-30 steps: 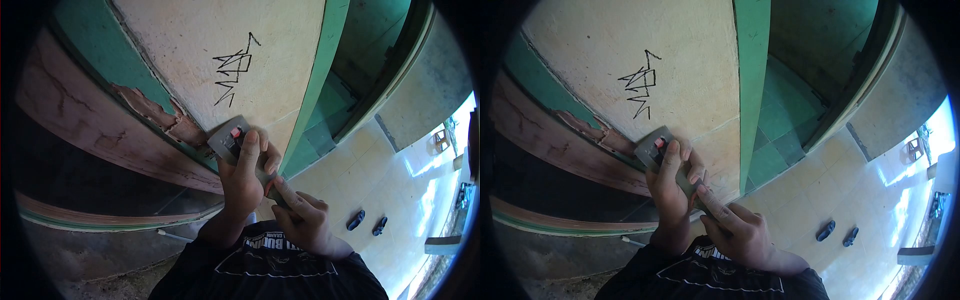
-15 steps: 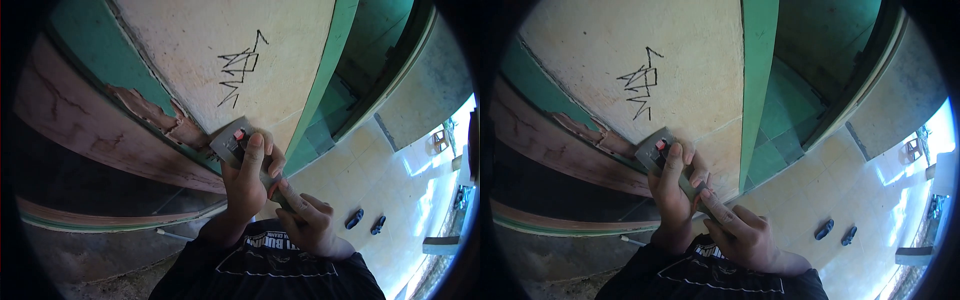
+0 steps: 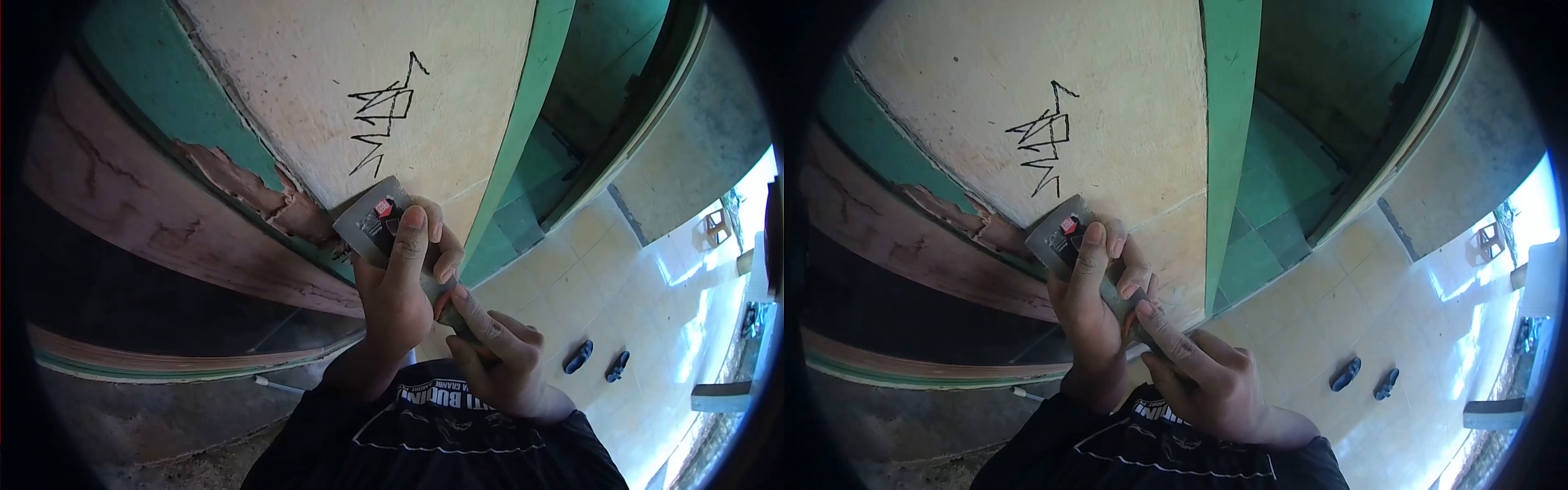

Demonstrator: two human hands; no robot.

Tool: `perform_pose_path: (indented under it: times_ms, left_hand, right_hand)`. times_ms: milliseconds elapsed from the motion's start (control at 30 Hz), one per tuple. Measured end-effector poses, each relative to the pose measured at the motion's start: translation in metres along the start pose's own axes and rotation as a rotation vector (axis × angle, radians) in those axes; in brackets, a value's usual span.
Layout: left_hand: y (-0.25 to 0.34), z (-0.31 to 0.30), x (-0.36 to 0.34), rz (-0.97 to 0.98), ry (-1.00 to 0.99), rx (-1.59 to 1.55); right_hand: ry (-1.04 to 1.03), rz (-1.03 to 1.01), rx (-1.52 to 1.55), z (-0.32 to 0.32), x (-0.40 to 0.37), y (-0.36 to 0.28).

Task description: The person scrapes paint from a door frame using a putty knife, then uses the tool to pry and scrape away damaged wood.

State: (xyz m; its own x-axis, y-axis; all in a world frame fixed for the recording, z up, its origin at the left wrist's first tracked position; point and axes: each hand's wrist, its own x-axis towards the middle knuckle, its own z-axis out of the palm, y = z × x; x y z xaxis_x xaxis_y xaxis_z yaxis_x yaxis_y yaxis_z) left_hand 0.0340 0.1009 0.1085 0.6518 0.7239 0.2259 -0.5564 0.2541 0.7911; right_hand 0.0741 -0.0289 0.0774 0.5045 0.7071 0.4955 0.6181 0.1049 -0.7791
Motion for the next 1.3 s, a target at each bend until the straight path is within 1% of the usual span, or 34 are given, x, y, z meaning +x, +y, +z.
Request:
perform_pose_path:
  times_ms: [33, 100, 233, 300, 333, 367, 433, 467, 533, 567, 633, 667, 700, 767, 800, 867, 900, 933, 967, 1000, 1033, 1067, 1100, 1133, 1200, 1300]
  left_hand:
    - [-0.002, -0.002, -0.002, -0.001, 0.000, 0.006]
    - [-0.006, -0.005, -0.003, 0.032, 0.044, 0.038]
    - [0.000, 0.003, 0.002, 0.022, 0.041, 0.014]
    - [-0.003, 0.013, 0.010, 0.055, -0.009, 0.065]
    - [-0.007, 0.015, 0.009, 0.000, -0.002, 0.025]
    - [-0.015, 0.012, 0.007, 0.017, 0.003, 0.021]
    - [-0.037, 0.002, -0.004, -0.075, -0.003, -0.008]
    - [-0.047, -0.003, -0.009, -0.062, 0.010, -0.012]
    - [-0.064, -0.010, -0.021, -0.156, 0.113, 0.001]
    - [-0.070, -0.012, -0.027, -0.146, 0.128, -0.002]
    - [-0.076, -0.015, -0.036, -0.192, 0.187, -0.010]
    - [-0.077, -0.017, -0.039, -0.175, 0.201, -0.005]
    - [-0.077, -0.015, -0.041, -0.163, 0.219, -0.007]
    - [-0.072, -0.010, -0.045, -0.086, 0.264, 0.016]
    - [-0.071, -0.010, -0.046, -0.080, 0.262, 0.008]
    - [-0.066, -0.007, -0.047, -0.035, 0.296, -0.007]
    - [-0.062, -0.005, -0.047, -0.002, 0.318, -0.018]
    - [-0.058, -0.003, -0.046, 0.016, 0.277, -0.021]
    - [-0.054, -0.001, -0.044, 0.022, 0.290, -0.025]
    - [-0.049, 0.002, -0.043, 0.044, 0.274, -0.011]
    - [-0.046, 0.002, -0.041, 0.068, 0.257, 0.002]
    - [-0.043, 0.000, -0.040, 0.079, 0.204, -0.014]
    - [-0.043, -0.002, -0.039, 0.085, 0.209, -0.018]
    - [-0.042, -0.004, -0.038, 0.082, 0.210, -0.020]
    - [-0.040, -0.006, -0.033, 0.079, 0.197, -0.011]
    - [-0.042, -0.010, -0.028, 0.093, 0.230, -0.002]
  right_hand:
    - [0.002, 0.001, 0.005, 0.000, -0.001, -0.001]
    - [-0.077, 0.037, -0.034, -0.003, -0.002, -0.002]
    - [-0.085, 0.033, -0.014, -0.004, 0.001, -0.002]
    - [-0.074, 0.113, -0.008, -0.009, 0.004, -0.003]
    - [-0.075, 0.109, -0.007, -0.011, 0.001, -0.002]
    - [-0.084, 0.093, -0.009, -0.014, -0.003, 0.003]
    - [-0.073, 0.076, -0.009, -0.018, -0.015, 0.018]
    - [-0.089, 0.066, -0.008, -0.020, -0.021, 0.020]
    - [-0.232, 0.233, -0.023, -0.025, -0.035, 0.025]
    - [-0.249, 0.226, -0.022, -0.027, -0.041, 0.027]
    - [-0.312, 0.410, 0.157, -0.030, -0.049, 0.031]
    - [-0.402, 0.431, 0.164, -0.036, -0.053, 0.037]
    - [-0.423, 0.423, 0.164, -0.037, -0.055, 0.042]
    - [-0.383, 0.426, 0.408, -0.039, -0.056, 0.050]
    - [-0.400, 0.420, 0.407, -0.041, -0.054, 0.052]
    - [-0.474, 0.449, 0.715, -0.041, -0.048, 0.053]
    - [-0.489, 0.449, 0.712, -0.041, -0.043, 0.052]
    - [-0.547, 0.506, 0.874, -0.044, -0.037, 0.049]
    - [-0.602, 0.566, 1.035, -0.043, -0.034, 0.047]
    - [-0.608, 0.538, 1.109, -0.040, -0.034, 0.046]
    - [-0.622, 0.545, 1.104, -0.037, -0.033, 0.045]
    - [-0.607, 0.550, 1.202, -0.035, -0.031, 0.045]
    - [-0.588, 0.551, 1.301, -0.033, -0.028, 0.046]
    - [-0.593, 0.544, 1.299, -0.031, -0.025, 0.047]
    - [-0.514, 0.596, 1.282, -0.026, -0.020, 0.047]
    - [-0.524, 0.604, 1.256, -0.020, -0.016, 0.053]
